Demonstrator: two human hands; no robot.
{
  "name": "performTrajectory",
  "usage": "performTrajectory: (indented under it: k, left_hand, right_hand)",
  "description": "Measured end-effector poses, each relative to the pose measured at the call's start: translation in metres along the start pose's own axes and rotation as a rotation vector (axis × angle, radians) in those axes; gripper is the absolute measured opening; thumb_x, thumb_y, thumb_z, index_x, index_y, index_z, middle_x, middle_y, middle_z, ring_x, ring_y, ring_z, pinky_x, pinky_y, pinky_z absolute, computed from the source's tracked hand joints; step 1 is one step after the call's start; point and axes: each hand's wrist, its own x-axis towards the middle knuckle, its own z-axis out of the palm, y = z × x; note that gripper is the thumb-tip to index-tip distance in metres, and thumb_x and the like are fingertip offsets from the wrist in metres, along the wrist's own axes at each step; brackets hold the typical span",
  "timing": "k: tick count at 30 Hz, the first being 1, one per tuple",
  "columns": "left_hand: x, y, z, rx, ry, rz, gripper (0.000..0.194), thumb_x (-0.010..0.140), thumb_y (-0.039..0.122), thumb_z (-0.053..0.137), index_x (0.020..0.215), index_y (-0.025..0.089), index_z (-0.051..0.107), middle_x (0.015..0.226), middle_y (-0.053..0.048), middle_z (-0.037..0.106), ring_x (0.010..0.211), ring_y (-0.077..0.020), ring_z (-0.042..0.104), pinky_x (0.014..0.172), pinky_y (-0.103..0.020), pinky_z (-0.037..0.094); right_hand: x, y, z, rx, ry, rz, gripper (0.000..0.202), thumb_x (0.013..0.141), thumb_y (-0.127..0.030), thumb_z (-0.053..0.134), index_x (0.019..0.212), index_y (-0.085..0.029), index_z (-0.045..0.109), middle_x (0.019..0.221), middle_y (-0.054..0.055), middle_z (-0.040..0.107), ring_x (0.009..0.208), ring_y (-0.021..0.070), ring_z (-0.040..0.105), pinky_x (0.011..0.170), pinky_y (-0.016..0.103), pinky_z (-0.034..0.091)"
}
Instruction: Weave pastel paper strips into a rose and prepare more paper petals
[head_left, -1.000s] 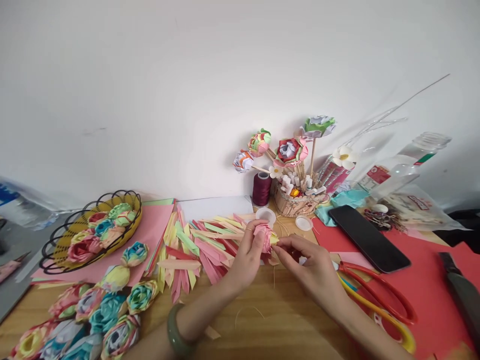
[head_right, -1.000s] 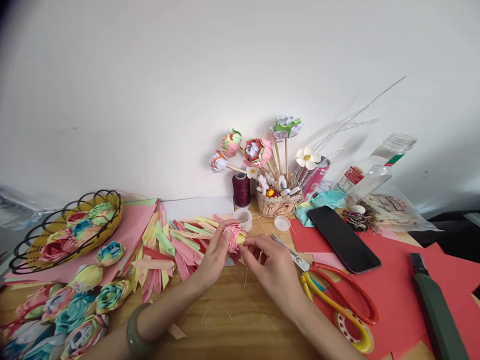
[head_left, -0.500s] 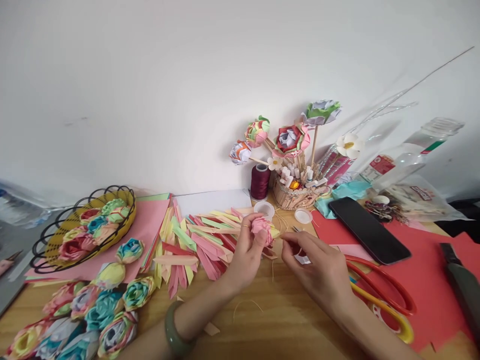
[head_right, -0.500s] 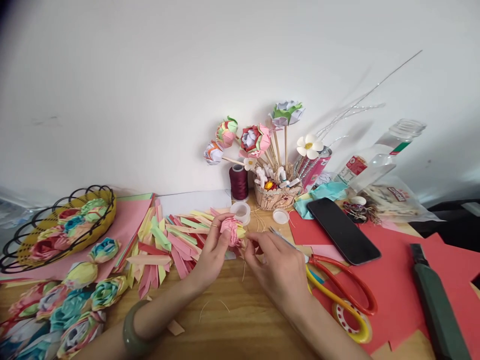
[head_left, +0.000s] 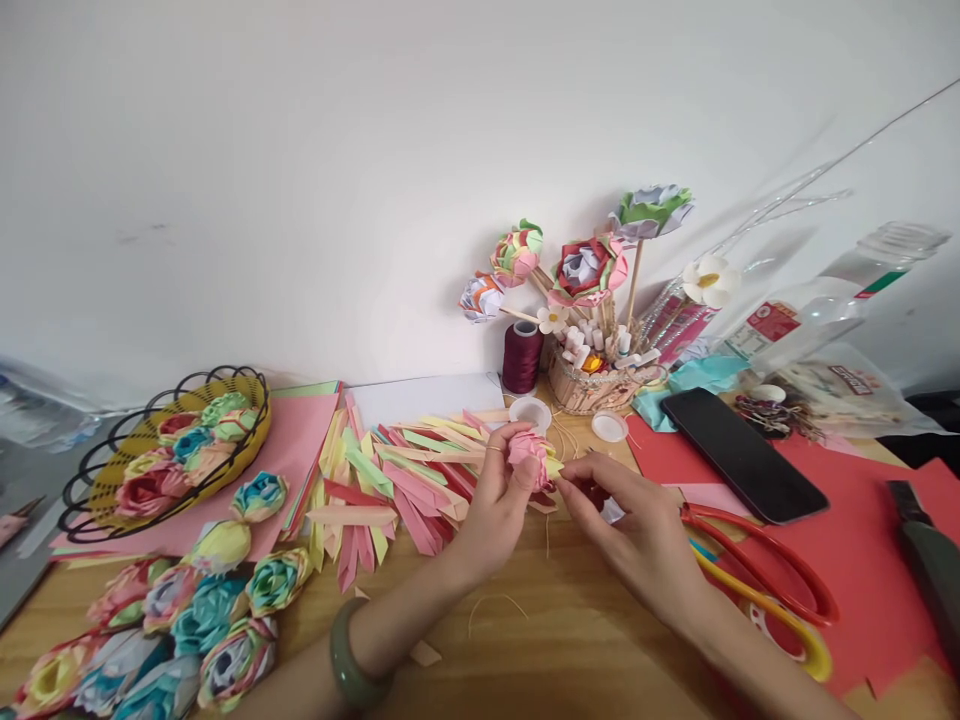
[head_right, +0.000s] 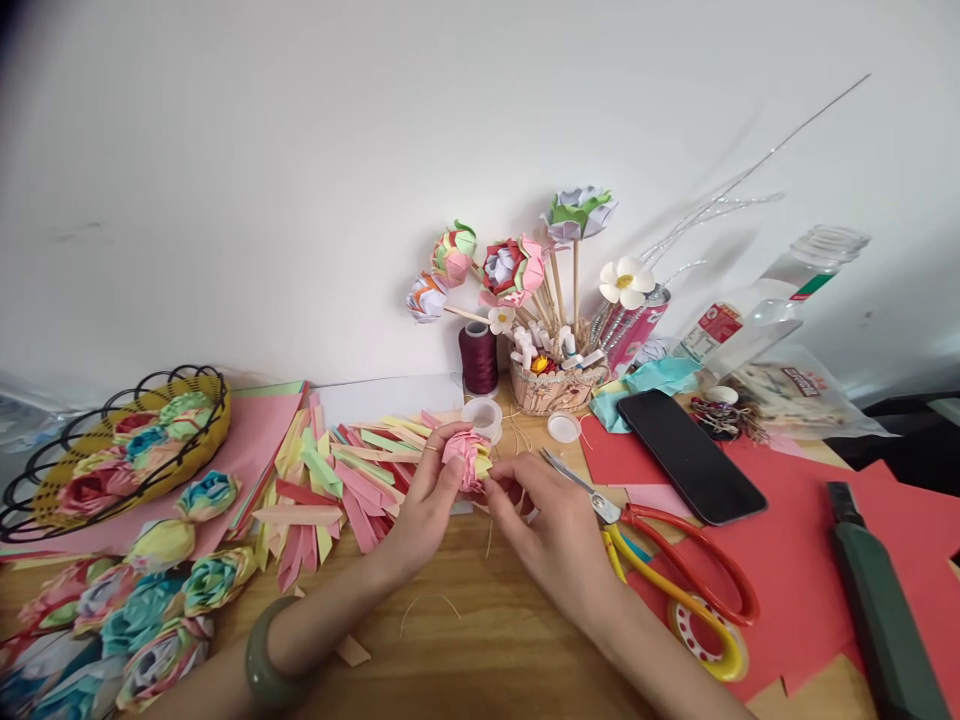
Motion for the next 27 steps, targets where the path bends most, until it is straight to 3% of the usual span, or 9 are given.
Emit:
performTrajectory:
  k: [6,19,23,27]
  left_hand:
    - [0.0006,-0.0001,-0.0012,0.027,0.007,-0.004,0.032,0.088,0.042,0.037,0.112,0.021,0.042,0.108,-0.005,0.05,0.109,-0.0173,0.044,0.094,-0.028,0.034]
    - [0.0,0.0062,-0.0026,-0.048,-0.078,-0.013,0.038,0.086,0.046,0.038,0.115,0.021,0.043,0.099,-0.006,0.054,0.099,-0.0189,0.049,0.086,-0.029,0.04]
    - [0.0004,0.0039,-0.0034,-0.104,-0.071,-0.027,0.039,0.086,0.046,0.038,0.115,0.021,0.044,0.107,-0.006,0.053,0.101,-0.0185,0.049,0.091,-0.031,0.038]
    - [0.0009,0.001,-0.0033,-0.151,-0.051,-0.063,0.038,0.086,0.045,0.039,0.116,0.023,0.044,0.115,-0.007,0.052,0.106,-0.0195,0.049,0.096,-0.034,0.035]
  right_hand:
    - [0.0013,0.0036,-0.0005,0.038,-0.001,-0.001,0.017,0.087,-0.027,0.047,0.08,-0.02,0.061,0.071,0.002,0.064,0.064,0.0147,0.056,0.06,0.025,0.043]
    - [0.0066,0.0005,-0.0058,0.408,-0.088,0.301,0.028,0.072,-0.044,0.063,0.066,-0.017,0.066,0.059,0.001,0.062,0.052,0.0119,0.051,0.047,0.022,0.039]
    - [0.0049,0.0043,-0.0077,0.44,-0.016,0.334,0.034,0.078,-0.046,0.056,0.06,-0.017,0.063,0.053,0.0,0.054,0.048,0.0105,0.046,0.045,0.022,0.037]
    - [0.0031,0.0053,-0.0084,0.414,0.084,0.333,0.034,0.08,-0.047,0.052,0.07,-0.018,0.066,0.058,0.001,0.056,0.049,0.0112,0.046,0.045,0.023,0.039]
